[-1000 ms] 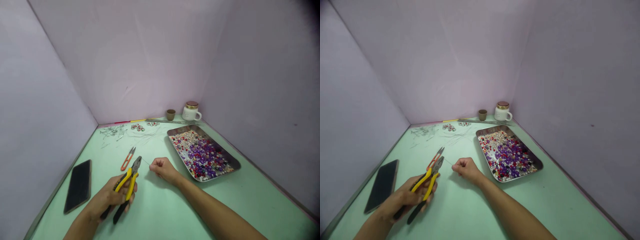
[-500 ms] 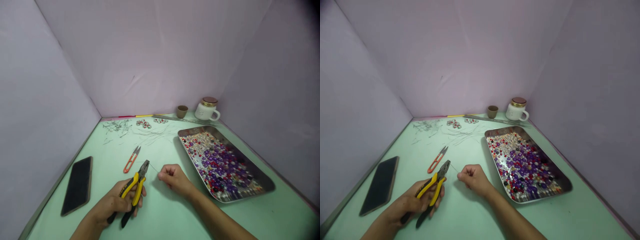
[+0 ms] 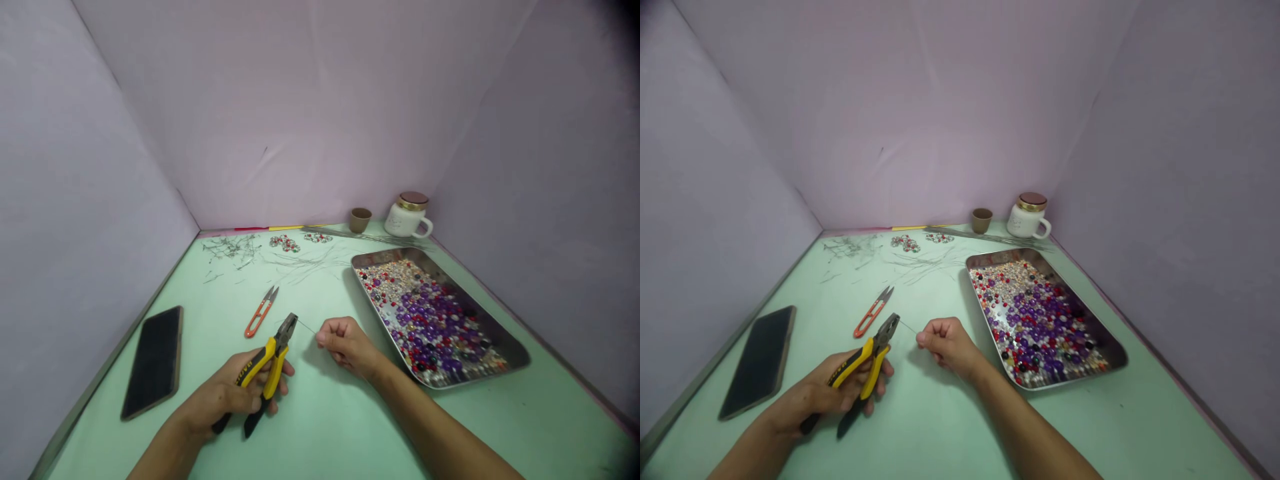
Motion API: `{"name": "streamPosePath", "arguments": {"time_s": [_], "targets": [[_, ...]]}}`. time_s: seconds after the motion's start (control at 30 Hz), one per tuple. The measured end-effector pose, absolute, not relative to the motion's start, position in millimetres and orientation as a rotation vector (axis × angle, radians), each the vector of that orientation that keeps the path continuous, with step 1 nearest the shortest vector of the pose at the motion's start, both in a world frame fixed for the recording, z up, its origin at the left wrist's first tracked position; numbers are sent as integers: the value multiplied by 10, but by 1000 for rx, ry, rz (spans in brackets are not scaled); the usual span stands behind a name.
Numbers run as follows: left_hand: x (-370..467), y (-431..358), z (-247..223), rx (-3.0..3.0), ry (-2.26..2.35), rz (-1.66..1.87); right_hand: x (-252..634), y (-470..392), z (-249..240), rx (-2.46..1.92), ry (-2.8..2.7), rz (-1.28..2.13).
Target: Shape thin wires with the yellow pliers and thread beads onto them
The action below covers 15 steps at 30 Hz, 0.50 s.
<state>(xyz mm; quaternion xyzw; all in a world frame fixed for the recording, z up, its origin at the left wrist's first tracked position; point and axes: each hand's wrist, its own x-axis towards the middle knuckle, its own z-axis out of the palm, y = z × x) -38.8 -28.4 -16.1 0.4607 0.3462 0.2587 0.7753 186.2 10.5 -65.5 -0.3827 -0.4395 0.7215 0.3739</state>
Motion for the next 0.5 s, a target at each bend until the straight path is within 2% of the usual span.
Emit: {"name": "streamPosePath", "arguments": {"time_s": [0.5], "targets": [[-358, -297, -170, 1376, 965, 451, 1849, 92, -634, -1022, -1163, 1821]]}}
